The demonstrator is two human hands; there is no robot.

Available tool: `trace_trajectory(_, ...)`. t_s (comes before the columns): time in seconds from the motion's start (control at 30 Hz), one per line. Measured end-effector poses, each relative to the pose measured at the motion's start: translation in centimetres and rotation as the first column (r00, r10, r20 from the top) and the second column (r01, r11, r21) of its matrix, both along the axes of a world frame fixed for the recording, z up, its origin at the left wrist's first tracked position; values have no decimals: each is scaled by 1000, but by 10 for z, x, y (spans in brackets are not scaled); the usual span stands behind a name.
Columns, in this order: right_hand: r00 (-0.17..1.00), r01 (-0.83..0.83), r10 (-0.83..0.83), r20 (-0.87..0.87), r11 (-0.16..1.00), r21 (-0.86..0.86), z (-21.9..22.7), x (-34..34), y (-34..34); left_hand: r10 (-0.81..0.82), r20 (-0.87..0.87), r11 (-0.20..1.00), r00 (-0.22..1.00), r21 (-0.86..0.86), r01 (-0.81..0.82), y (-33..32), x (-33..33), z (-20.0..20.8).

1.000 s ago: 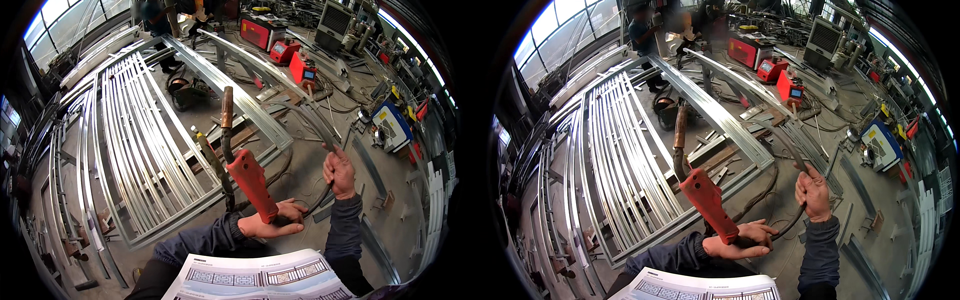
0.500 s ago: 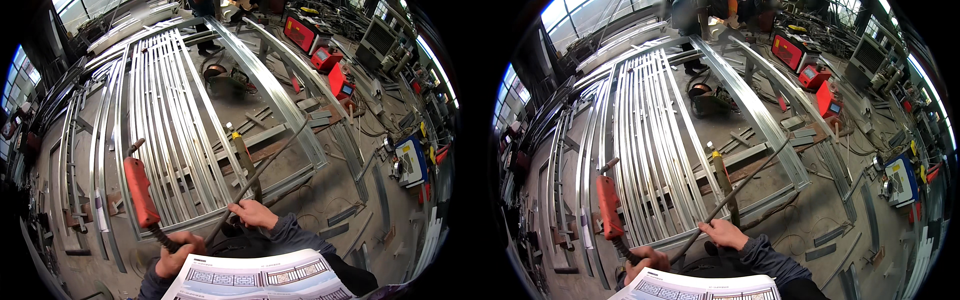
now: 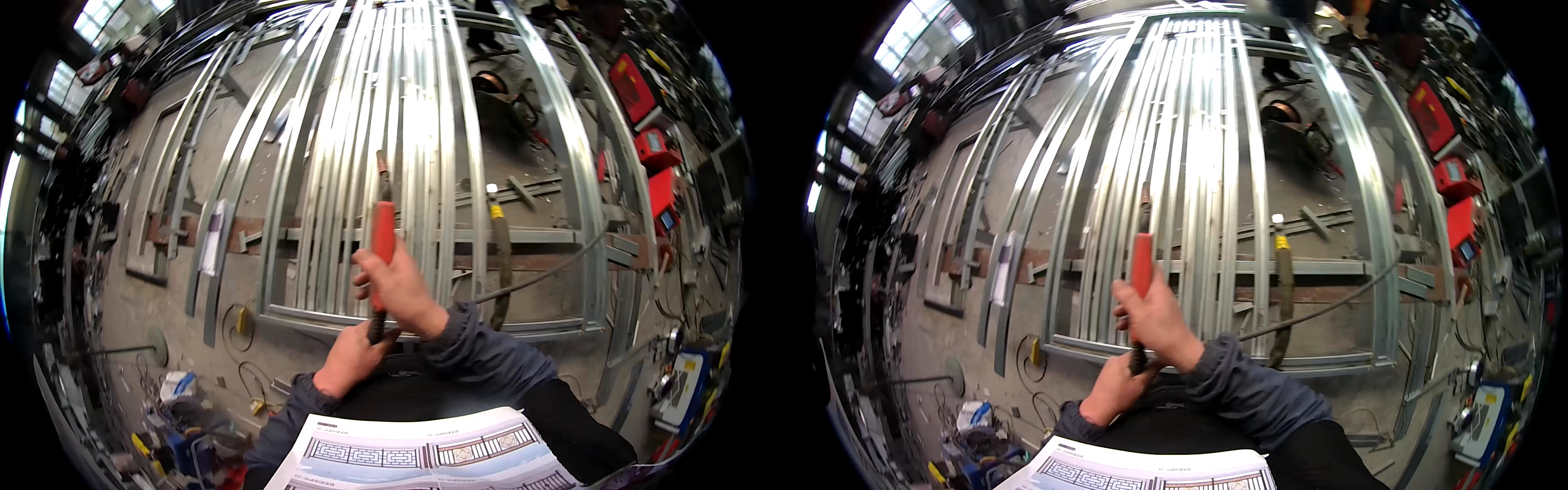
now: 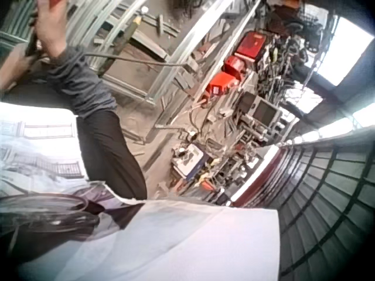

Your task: The person welds multiple metal frame sections using a handheld welding torch. They position the torch at various joints, produce sparks, and move along the frame to complete welds. The person also briefly handles a metal bar and a blueprint document.

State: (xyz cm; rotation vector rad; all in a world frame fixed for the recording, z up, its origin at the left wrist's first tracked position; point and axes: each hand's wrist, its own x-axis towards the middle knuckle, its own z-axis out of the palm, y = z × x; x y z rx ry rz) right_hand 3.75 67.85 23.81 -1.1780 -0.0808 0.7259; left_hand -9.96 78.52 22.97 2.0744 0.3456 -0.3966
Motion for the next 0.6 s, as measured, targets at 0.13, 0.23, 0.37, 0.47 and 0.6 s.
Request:
trace_trajectory(0.13, 979, -196, 178, -104, 959, -204, -8, 18, 26, -50, -10, 987, 999, -153, 48, 12, 5, -17)
trace_trajectory(0.23, 852, -523, 493, -174, 792, -316, -2, 44, 59, -112, -87, 935, 990, -348, 75, 24, 1, -45)
trace_trajectory(0.37, 838, -483, 542, -59, 687, -543, -44, 51, 114, -167, -44, 872, 985, -474, 126, 57, 6, -69)
trace_trajectory(0.47, 802, -555, 586, -113, 664, -501, -60, 49, 144, -245, -122, 776, 962, -620, 119, 102, 10, -71)
trace_trajectory(0.6, 547, -815, 691, -473, 567, -115, -113, 64, 157, 207, -356, 549, 912, -729, -409, 141, -38, -150)
